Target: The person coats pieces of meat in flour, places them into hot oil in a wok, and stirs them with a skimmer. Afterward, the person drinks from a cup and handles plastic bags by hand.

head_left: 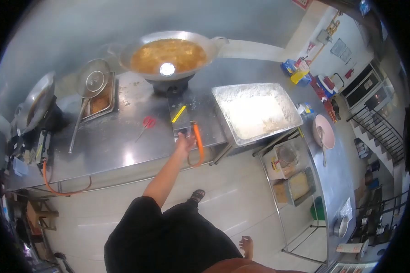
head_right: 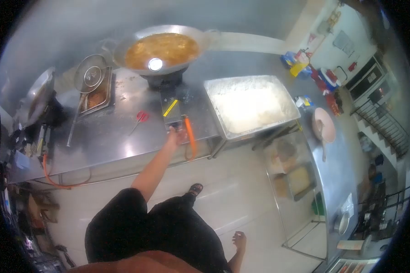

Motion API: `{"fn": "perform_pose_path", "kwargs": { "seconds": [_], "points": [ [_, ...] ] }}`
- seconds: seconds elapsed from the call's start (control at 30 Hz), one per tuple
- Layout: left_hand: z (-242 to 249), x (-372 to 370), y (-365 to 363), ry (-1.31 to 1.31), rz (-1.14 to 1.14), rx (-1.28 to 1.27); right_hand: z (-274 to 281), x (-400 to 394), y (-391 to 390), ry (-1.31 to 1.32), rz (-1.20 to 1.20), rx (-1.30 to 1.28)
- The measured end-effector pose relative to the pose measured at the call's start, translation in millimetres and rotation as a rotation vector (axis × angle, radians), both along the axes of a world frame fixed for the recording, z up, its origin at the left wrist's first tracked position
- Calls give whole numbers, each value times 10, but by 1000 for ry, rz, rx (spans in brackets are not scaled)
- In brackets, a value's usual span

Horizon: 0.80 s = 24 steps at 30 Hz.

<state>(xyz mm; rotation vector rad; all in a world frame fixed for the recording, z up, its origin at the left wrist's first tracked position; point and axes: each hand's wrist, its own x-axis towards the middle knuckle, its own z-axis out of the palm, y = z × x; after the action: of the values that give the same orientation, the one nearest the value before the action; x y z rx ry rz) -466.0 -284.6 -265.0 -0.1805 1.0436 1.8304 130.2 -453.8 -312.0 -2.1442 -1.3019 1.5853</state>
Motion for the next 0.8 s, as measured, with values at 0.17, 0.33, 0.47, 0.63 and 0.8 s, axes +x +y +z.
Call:
{"fn": "perform_pose_path", "kwargs": {
  "seconds": [0.17,0.33,0.47,0.63,0.8],
  "points": [
    [-86,-8,-110,117,-17,34,149,120,610,11,37,-60],
    [107,69,-135,653,20,-351,128,470,917,-117,578,80],
    [18,97,-80,766,89,-441,392,199,1200,-188,295,-143],
    [-19,107,-45,743,85,-459,147,94,1424,-155,124,-168],
    [-14,100,-64,741,84,-392,165,-249,1568,-170,206,-130]
  ]
}}
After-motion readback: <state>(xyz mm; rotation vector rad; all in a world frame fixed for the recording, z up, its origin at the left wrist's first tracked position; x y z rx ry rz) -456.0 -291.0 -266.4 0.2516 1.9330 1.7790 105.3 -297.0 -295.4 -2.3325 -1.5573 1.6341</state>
